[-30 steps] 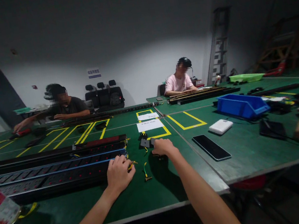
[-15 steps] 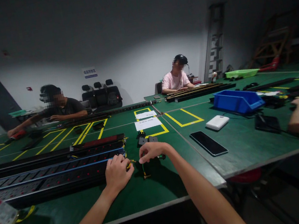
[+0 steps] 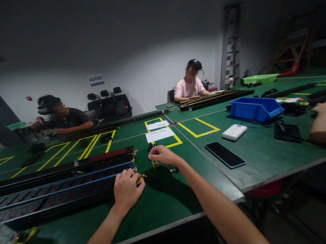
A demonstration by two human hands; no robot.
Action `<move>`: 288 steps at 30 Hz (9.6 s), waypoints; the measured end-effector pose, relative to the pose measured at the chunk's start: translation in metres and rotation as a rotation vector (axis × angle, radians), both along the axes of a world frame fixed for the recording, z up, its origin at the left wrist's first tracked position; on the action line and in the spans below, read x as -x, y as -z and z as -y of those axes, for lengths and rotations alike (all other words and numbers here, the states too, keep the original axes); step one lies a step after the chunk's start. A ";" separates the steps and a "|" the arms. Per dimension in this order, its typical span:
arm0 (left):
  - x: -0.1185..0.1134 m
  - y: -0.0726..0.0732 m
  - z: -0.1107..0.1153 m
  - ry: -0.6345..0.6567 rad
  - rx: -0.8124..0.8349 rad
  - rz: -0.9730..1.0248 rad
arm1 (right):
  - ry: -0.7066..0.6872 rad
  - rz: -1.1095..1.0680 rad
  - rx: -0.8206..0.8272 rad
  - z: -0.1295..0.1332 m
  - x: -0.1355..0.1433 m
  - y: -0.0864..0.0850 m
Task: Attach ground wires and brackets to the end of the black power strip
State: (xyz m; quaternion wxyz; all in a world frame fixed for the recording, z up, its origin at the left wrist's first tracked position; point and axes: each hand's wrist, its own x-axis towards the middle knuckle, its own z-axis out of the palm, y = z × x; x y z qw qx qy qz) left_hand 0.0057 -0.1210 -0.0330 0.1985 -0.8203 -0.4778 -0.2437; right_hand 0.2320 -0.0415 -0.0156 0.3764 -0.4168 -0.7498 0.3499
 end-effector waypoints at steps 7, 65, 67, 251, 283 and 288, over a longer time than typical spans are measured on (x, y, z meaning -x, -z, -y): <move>0.000 -0.001 0.000 -0.010 -0.004 -0.033 | 0.248 -0.066 -0.019 -0.012 -0.003 0.010; 0.001 0.000 0.000 -0.013 0.007 -0.032 | -0.171 0.235 0.539 0.005 -0.034 0.000; 0.001 -0.001 0.001 -0.016 0.005 -0.041 | -0.227 0.205 0.540 0.006 -0.030 0.001; 0.000 -0.004 0.004 0.019 0.003 -0.044 | -0.187 0.383 0.062 0.000 0.017 0.031; -0.001 -0.004 0.005 0.021 0.029 0.005 | -0.007 0.491 -0.190 0.009 0.028 0.027; -0.001 -0.004 0.005 0.008 0.020 -0.017 | -0.008 0.493 -0.186 0.008 0.028 0.027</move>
